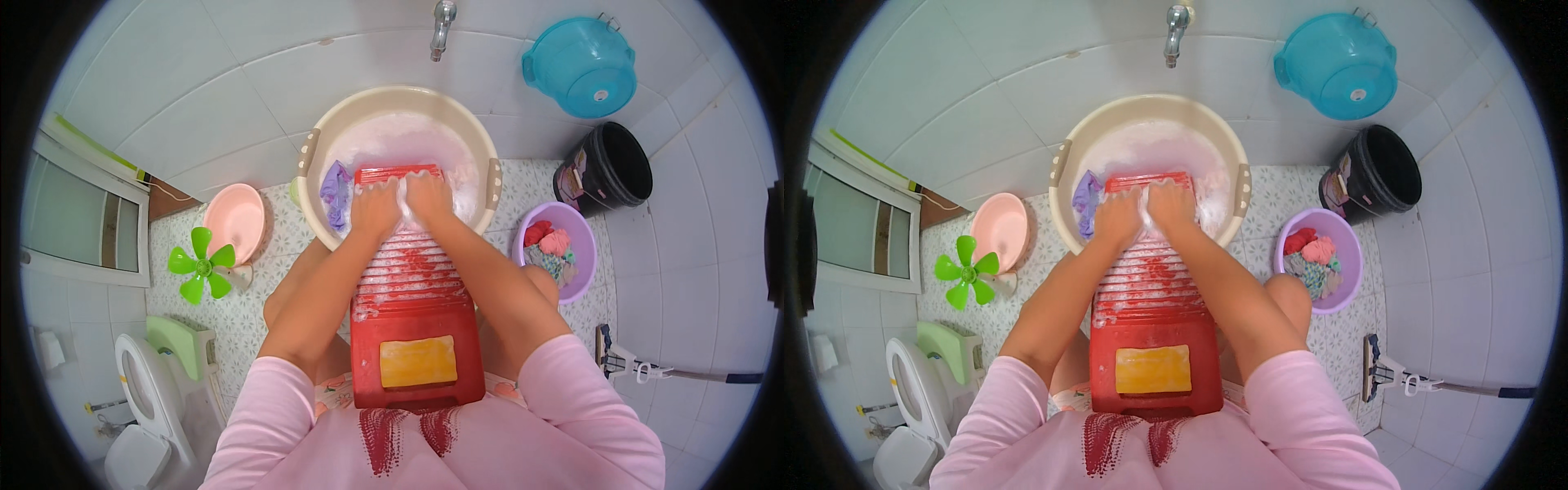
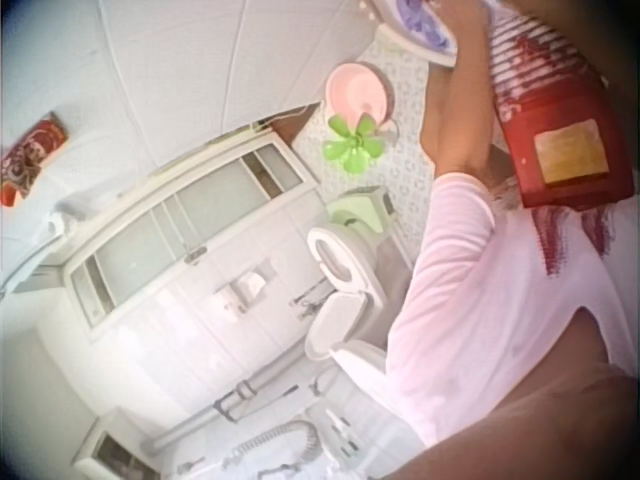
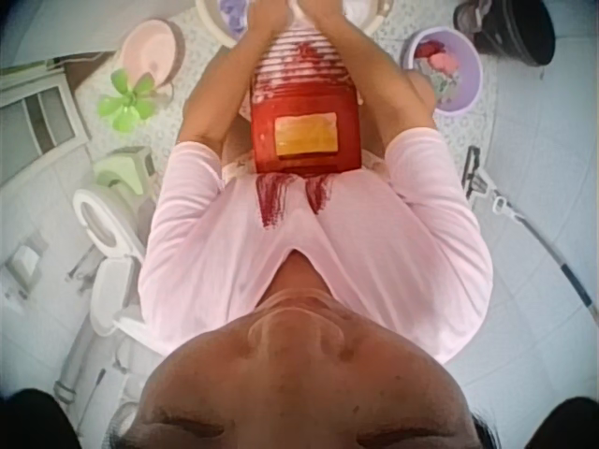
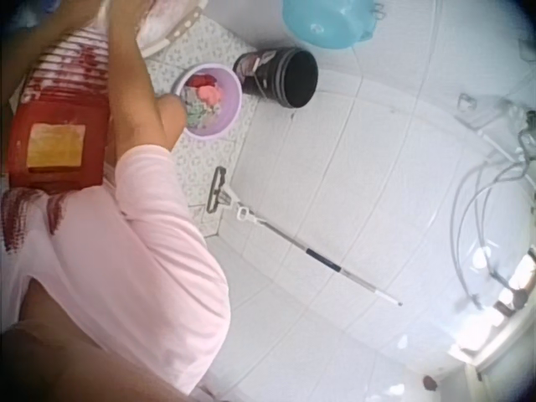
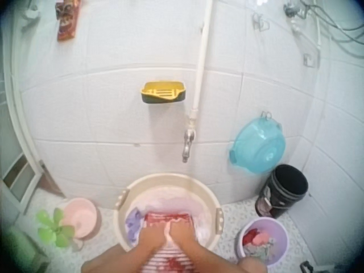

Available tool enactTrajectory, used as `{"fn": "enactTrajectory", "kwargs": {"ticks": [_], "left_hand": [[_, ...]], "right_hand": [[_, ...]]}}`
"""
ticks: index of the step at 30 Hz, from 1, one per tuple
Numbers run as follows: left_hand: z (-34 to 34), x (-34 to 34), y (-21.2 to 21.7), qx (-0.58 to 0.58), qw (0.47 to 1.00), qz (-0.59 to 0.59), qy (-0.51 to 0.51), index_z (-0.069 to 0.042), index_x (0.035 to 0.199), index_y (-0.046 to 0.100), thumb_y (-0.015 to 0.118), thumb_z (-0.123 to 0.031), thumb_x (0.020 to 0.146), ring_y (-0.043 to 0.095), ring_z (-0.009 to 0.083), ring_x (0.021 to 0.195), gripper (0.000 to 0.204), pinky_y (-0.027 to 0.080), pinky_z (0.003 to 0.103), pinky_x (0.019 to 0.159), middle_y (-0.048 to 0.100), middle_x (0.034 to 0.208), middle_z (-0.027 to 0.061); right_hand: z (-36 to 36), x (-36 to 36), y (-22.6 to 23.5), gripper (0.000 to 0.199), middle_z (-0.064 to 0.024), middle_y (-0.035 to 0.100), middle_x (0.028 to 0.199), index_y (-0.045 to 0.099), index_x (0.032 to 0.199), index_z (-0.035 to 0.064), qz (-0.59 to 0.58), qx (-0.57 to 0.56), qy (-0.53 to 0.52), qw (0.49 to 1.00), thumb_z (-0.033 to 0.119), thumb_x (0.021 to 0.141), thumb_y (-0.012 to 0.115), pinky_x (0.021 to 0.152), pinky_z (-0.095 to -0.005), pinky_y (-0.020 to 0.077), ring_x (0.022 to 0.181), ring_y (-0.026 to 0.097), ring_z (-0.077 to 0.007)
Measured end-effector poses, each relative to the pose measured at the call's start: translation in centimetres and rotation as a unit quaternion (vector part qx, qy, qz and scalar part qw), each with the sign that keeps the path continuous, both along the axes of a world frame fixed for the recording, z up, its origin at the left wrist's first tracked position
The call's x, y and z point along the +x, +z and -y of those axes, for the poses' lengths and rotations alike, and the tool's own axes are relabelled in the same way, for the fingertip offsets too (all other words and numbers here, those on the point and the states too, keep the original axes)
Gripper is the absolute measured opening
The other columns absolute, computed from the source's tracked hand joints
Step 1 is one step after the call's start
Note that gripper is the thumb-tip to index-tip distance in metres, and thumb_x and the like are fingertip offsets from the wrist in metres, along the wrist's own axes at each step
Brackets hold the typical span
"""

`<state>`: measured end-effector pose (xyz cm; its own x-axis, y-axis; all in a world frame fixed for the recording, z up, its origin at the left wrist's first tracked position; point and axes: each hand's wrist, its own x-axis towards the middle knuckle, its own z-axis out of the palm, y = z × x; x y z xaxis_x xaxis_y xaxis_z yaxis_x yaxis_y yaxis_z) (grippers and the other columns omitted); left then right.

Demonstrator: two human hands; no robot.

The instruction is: The person rubs clothes against a washboard in a basin of soapy water by hand, scrubbing several different pieces of clothing one by one and moving them in and out of the water.

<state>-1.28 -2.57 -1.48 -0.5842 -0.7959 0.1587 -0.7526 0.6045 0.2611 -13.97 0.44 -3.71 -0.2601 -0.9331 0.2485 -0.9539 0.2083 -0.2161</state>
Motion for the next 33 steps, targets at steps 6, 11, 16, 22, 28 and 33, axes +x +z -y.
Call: {"fn": "enactTrajectory", "kwargs": {"ticks": [6,11,16,22,28,33], "left_hand": [[-7.3,4.6,3.8,-0.011,0.995,-0.011,-0.095,-0.006,0.097,0.057,0.056,-0.02,0.082,0.061,0.033,0.08,0.02,0.049,0.046,0.07,0.062,0.085,0.0138],[-10.8,6.7,5.2,-0.055,0.981,-0.059,-0.174,-0.006,0.093,0.057,0.057,-0.022,0.082,0.06,0.0301,0.075,0.019,0.049,0.044,0.065,0.059,0.079,0.0109],[-7.7,3.9,3.6,0.053,0.997,0.016,-0.062,-0.004,0.092,0.054,0.052,-0.015,0.082,0.062,0.0332,0.083,0.015,0.05,0.045,0.068,0.06,0.082,0.0167],[-1.4,0.3,1.9,0.048,0.999,0.001,0.025,-0.003,0.118,0.05,0.05,-0.013,0.083,0.059,0.0387,0.092,0.036,0.048,0.048,0.075,0.06,0.098,0.02],[-1.7,2.8,0.2,0.045,0.998,-0.019,-0.042,-0.007,0.11,0.059,0.05,-0.018,0.087,0.056,0.0366,0.094,0.028,0.046,0.047,0.077,0.056,0.099,0.0196],[-8.5,5.9,5.3,0.041,0.984,-0.085,-0.149,-0.005,0.099,0.061,0.058,-0.021,0.085,0.058,0.0319,0.088,0.021,0.045,0.044,0.075,0.059,0.095,0.0165]], "right_hand": [[-9.9,3.0,5.0,0.021,-0.0161,0.063,0.083,0.057,0.097,0.0087,0.066,0.014,0.106,0.992,0.02,0.079,0.059,0.061,-0.0447,0.0515,0.073,0.065,-0.0321],[-14.6,4.3,6.5,0.017,-0.0141,0.061,0.079,0.059,0.094,0.0085,0.072,-0.006,0.115,0.991,0.017,0.078,0.059,0.058,-0.0443,0.0511,0.068,0.064,-0.0325],[-9.6,3.2,3.7,0.014,-0.0163,0.063,0.079,0.06,0.09,0.0059,0.075,0.0,0.045,0.996,0.014,0.079,0.055,0.056,-0.0455,0.0513,0.064,0.065,-0.0343],[-1.5,1.1,1.5,0.018,-0.0204,0.066,0.081,0.061,0.09,0.0029,0.077,0.02,-0.032,0.996,0.013,0.082,0.049,0.062,-0.0468,0.0526,0.07,0.067,-0.0372],[-4.4,2.0,3.3,0.016,-0.0198,0.066,0.079,0.059,0.091,0.0044,0.087,0.064,0.035,0.994,0.016,0.082,0.051,0.066,-0.0489,0.0518,0.074,0.066,-0.038],[-12.8,2.6,6.7,0.019,-0.0177,0.064,0.078,0.059,0.091,0.0098,0.125,0.041,0.106,0.986,0.024,0.078,0.062,0.062,-0.0495,0.051,0.071,0.066,-0.0361]]}}
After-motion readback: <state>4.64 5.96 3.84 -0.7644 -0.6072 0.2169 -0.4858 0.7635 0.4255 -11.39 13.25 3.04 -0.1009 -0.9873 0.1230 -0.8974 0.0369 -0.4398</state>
